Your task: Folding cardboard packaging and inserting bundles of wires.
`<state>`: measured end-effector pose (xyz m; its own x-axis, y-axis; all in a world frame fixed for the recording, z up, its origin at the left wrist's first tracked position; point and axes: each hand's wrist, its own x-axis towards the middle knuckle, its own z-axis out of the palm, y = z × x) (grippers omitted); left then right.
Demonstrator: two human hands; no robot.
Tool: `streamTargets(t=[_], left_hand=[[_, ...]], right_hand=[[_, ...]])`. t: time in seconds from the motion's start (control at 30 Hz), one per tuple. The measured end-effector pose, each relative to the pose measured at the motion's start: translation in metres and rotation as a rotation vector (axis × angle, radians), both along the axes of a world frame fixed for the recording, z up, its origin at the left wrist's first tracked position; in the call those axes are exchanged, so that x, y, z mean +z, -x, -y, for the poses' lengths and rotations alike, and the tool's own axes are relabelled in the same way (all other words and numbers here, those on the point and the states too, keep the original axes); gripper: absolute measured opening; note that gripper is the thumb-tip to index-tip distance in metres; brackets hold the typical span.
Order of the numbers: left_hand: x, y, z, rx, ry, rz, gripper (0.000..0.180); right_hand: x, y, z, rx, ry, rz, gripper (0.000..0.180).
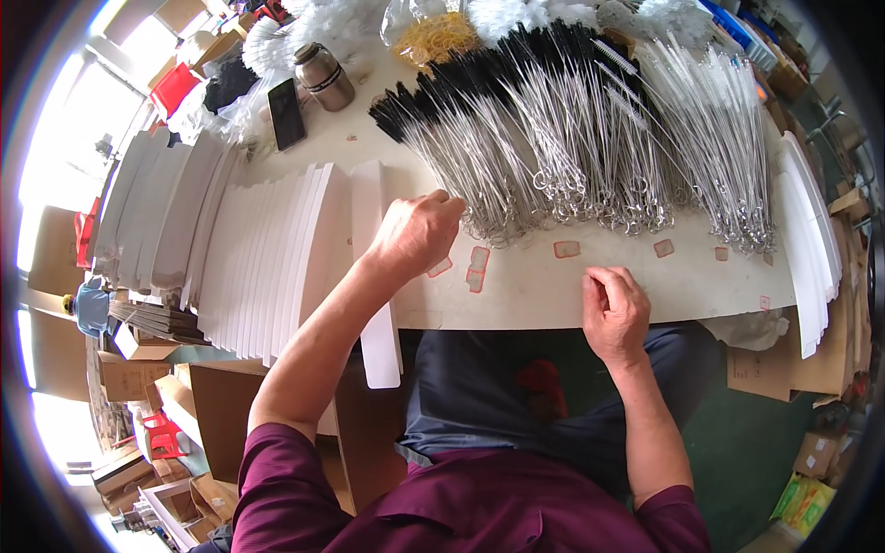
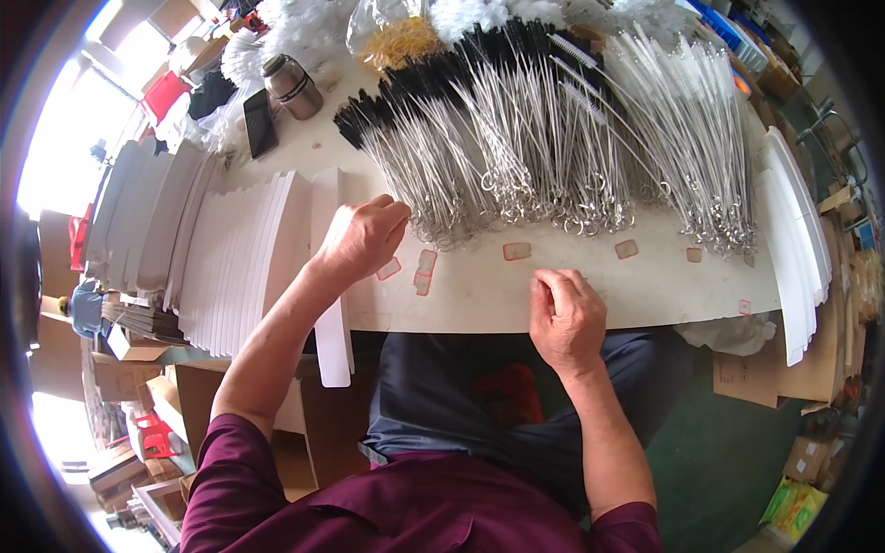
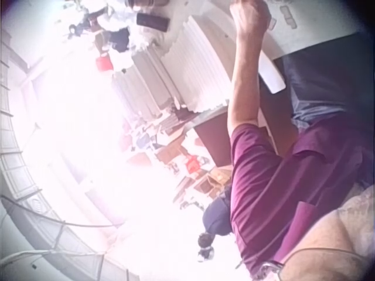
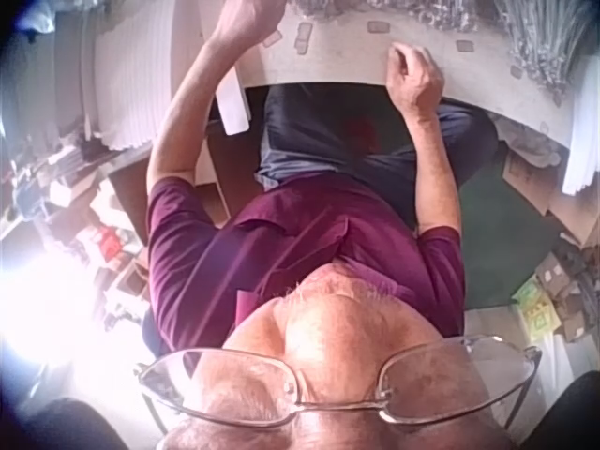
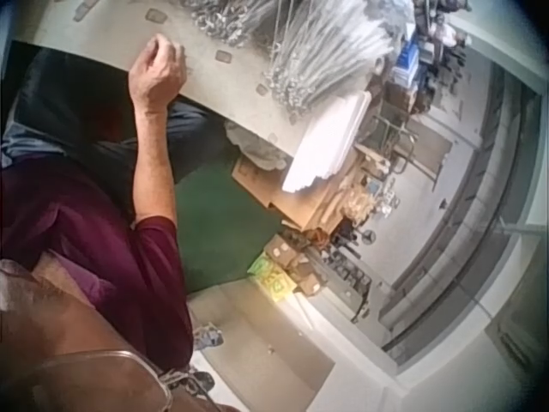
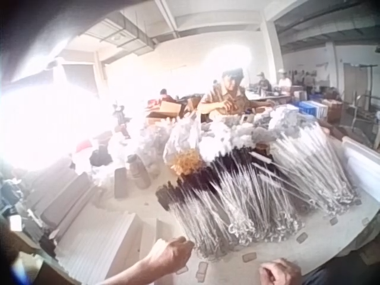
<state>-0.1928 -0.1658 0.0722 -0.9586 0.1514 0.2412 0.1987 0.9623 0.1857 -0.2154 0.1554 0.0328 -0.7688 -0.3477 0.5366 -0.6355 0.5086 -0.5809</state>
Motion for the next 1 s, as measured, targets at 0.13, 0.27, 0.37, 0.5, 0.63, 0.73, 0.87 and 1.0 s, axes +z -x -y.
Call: streamTargets(t=[0.13,0.27,0.37,0.5,0.63,0.73,0.87,1.0], left_hand=[[0.023,-0.001,-0.002,0.051,-0.28,-0.082,0.003],[0.05,0.013,-0.006,0.196,-0.601,-0.132,0.004],[0.061,0.022,-0.006,0.175,-0.625,-0.329,0.004],[0.083,0.036,0.007,0.157,-0.786,-0.441,0.008],[0.114,0.043,0.012,0.176,-1.039,-0.423,0.019],[0.132,0.033,0.024,0.119,-1.127,-0.557,0.019],[0.165,0.008,0.029,0.129,-1.132,-0.673,0.018],[0.189,-0.009,0.018,0.094,-1.114,-0.777,0.017]], right_hand=[[0.0,0.0,0.001,0.01,0.011,0.027,0.01],[0.012,0.006,0.012,0.068,0.041,-0.009,0.017],[0.034,0.013,0.048,0.245,-0.003,-0.165,0.027],[0.048,0.025,0.112,0.387,-0.213,-0.23,0.045],[0.01,0.054,0.15,0.416,-0.389,-0.292,0.055],[-0.004,0.057,0.153,0.391,-0.468,-0.286,0.057],[-0.002,0.053,0.154,0.353,-0.559,-0.245,0.056],[-0.003,0.057,0.151,0.315,-0.574,-0.329,0.056]])
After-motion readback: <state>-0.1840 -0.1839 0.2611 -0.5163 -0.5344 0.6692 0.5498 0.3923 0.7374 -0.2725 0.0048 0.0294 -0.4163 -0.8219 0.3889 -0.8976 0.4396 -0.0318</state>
